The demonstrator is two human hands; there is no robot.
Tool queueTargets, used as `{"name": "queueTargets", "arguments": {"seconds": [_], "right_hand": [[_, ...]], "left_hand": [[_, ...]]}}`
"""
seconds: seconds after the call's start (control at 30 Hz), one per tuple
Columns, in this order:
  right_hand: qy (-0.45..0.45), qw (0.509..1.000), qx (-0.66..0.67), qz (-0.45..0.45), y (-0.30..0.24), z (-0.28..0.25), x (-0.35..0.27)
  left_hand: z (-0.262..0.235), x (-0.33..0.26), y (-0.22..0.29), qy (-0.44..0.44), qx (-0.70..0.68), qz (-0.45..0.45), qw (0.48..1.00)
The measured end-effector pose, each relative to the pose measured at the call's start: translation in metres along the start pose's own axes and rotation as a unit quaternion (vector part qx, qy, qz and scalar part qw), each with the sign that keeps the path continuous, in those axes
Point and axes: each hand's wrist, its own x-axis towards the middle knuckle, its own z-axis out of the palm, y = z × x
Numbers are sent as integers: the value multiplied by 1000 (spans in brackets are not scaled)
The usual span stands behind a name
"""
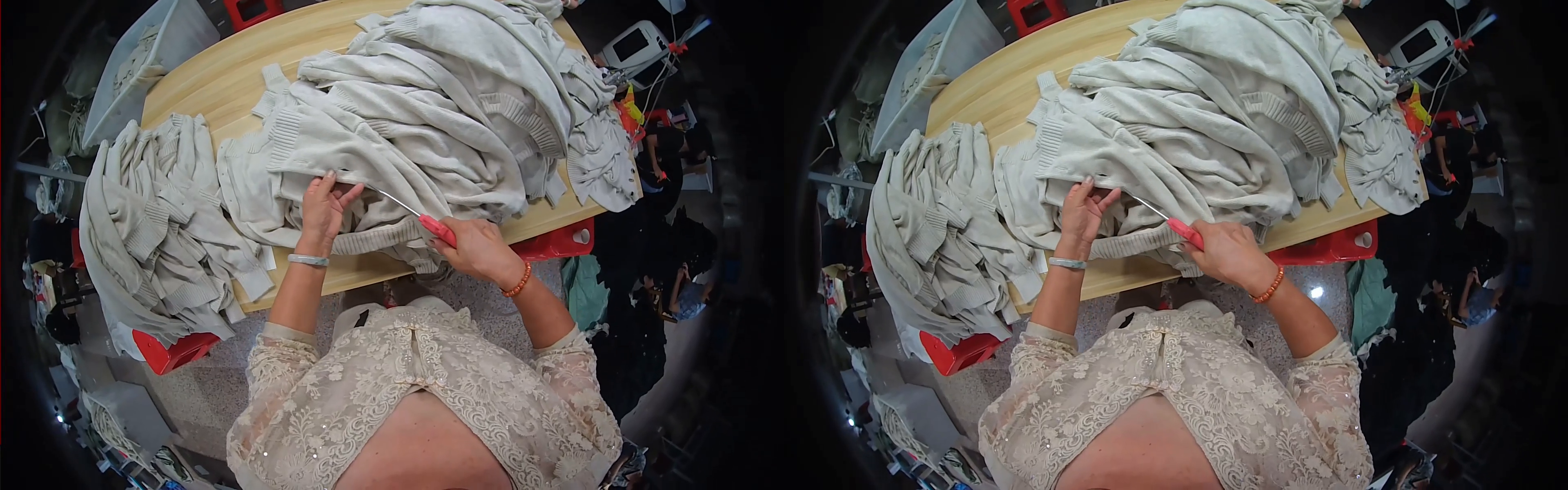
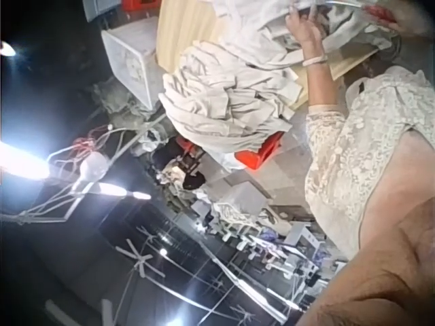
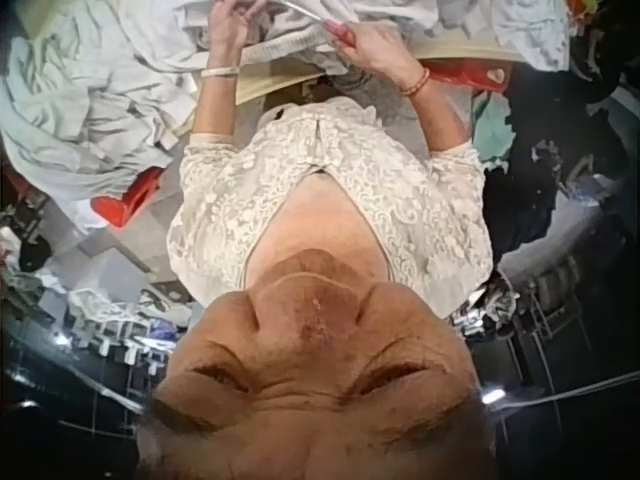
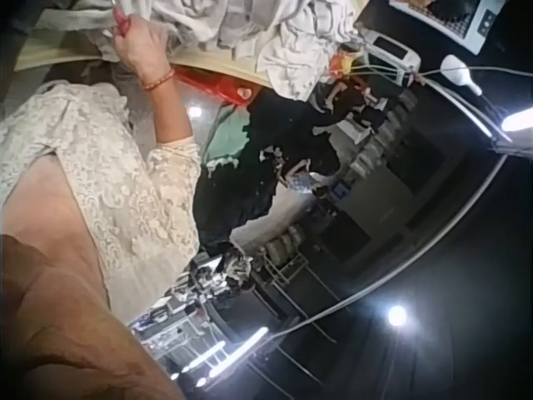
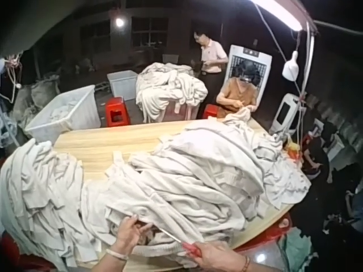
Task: Trimming loose threads from a large pile of sweaters using scissors in a garment factory.
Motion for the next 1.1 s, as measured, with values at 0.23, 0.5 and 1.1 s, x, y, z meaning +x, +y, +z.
{"name": "queueTargets", "arguments": {"seconds": [0.23, 0.5, 1.1], "right_hand": [[78, 997, 26, 2, 16, -7, 8], [79, 996, 46, 3, 52, 5, -26], [-62, 998, -3, -4, 46, -1, -47]], "left_hand": [[52, -4, 23, 13, 74, 53, 996], [15, -52, -84, 100, 332, 15, 938], [11, -29, -97, 141, 121, -64, 981]]}}
